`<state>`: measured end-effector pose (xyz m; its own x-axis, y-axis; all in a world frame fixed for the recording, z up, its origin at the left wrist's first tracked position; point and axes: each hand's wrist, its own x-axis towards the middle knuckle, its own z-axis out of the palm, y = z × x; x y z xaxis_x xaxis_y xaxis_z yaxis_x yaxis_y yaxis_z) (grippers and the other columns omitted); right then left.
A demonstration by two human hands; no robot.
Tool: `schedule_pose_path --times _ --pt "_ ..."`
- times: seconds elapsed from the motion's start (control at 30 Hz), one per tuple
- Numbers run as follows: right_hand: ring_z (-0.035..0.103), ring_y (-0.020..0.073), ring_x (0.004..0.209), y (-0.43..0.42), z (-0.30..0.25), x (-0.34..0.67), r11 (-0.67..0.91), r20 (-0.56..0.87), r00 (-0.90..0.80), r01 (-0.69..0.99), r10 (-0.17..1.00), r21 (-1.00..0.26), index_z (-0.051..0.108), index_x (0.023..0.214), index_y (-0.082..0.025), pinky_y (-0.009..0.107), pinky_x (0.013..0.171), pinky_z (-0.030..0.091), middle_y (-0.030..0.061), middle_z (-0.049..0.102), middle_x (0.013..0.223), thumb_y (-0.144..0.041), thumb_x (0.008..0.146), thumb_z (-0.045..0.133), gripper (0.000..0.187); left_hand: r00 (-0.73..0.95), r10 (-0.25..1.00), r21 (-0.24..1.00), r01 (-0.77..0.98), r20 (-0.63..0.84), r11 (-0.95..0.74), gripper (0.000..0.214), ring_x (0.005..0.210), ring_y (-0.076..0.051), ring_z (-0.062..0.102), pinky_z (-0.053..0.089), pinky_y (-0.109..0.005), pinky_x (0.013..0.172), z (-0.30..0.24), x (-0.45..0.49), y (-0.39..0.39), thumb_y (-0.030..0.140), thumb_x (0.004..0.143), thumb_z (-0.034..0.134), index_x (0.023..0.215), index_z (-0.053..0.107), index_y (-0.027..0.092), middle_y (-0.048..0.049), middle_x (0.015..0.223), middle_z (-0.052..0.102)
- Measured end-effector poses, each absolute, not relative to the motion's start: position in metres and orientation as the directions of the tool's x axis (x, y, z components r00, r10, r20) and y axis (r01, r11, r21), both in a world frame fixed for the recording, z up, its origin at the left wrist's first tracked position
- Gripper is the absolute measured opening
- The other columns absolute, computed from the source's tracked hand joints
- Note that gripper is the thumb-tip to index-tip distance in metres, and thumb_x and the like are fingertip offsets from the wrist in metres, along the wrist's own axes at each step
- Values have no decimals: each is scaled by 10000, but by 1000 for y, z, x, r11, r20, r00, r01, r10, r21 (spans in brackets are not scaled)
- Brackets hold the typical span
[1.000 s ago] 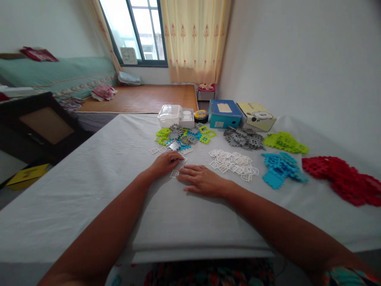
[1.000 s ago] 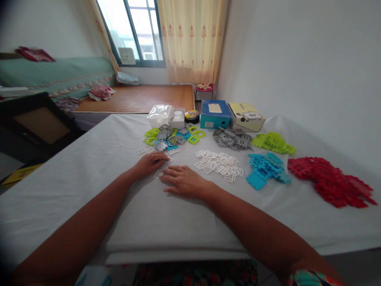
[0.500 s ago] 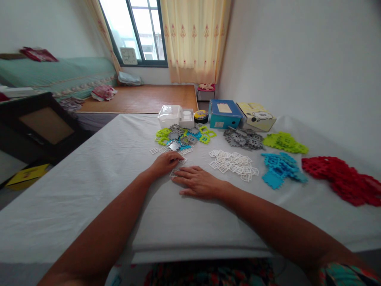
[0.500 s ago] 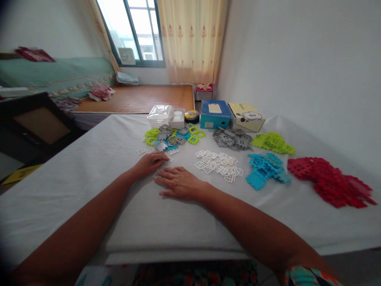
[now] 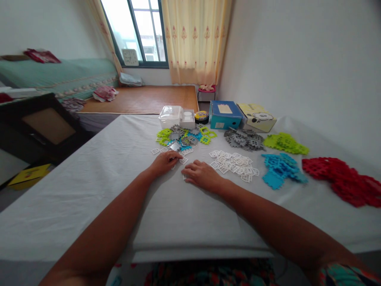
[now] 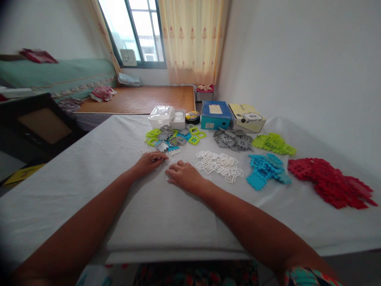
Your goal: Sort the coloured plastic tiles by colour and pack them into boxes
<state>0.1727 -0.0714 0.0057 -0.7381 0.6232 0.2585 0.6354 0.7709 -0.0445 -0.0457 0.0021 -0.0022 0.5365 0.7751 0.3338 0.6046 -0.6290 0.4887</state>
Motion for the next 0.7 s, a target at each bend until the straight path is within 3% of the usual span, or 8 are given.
schedule_pose_path --times 0.1,0.17,0.3,0.4,0.5,0.7 --pt "541 210 957 -69 11 177 767 213 -753 642 622 29 646 1008 -186 327 811 385 79 674 992 -283 952 508 178 542 774 486 606 327 -629 283 914 -153 662 502 -257 855 -4 -45 2 209 848 475 980 726 219 -18 985 730" --pt "552 207 921 -66 16 190 696 235 -686 716 689 51 652 987 -172 328 792 367 78 686 928 -237 946 495 174 550 772 489 603 318 -630 285 926 -151 659 496 -257 866 -5 -45 3 216 856 469 987 723 220 -15 994 728" --pt "558 214 953 -55 26 226 470 322 -443 883 837 -7 666 1044 -176 327 776 356 83 699 991 -231 940 478 221 562 769 463 618 305 -635 288 928 -154 656 491 -264 868 -5 -47 4 221 868 462 991 721 222 -16 999 725" --pt "534 242 1028 -49 28 242 385 383 -339 922 859 -46 648 1157 -183 345 808 370 99 679 1103 -297 958 462 295 586 748 411 626 312 -662 288 950 -169 644 484 -290 888 -4 -45 3 212 867 465 997 721 228 -26 1014 721" --pt "516 245 1075 -50 25 239 434 426 -356 895 832 -100 613 1228 -190 358 850 391 103 652 1179 -322 962 468 330 629 712 416 583 312 -698 291 967 -173 637 480 -300 904 -2 -37 -3 192 854 468 990 723 222 -28 1016 725" --pt "502 227 1090 -56 9 210 688 357 -614 715 704 -125 596 1241 -178 360 921 410 95 642 1201 -358 947 520 353 635 696 620 408 335 -670 352 974 -156 660 494 -287 912 2 -25 -11 132 793 448 1015 715 190 -22 1027 734"
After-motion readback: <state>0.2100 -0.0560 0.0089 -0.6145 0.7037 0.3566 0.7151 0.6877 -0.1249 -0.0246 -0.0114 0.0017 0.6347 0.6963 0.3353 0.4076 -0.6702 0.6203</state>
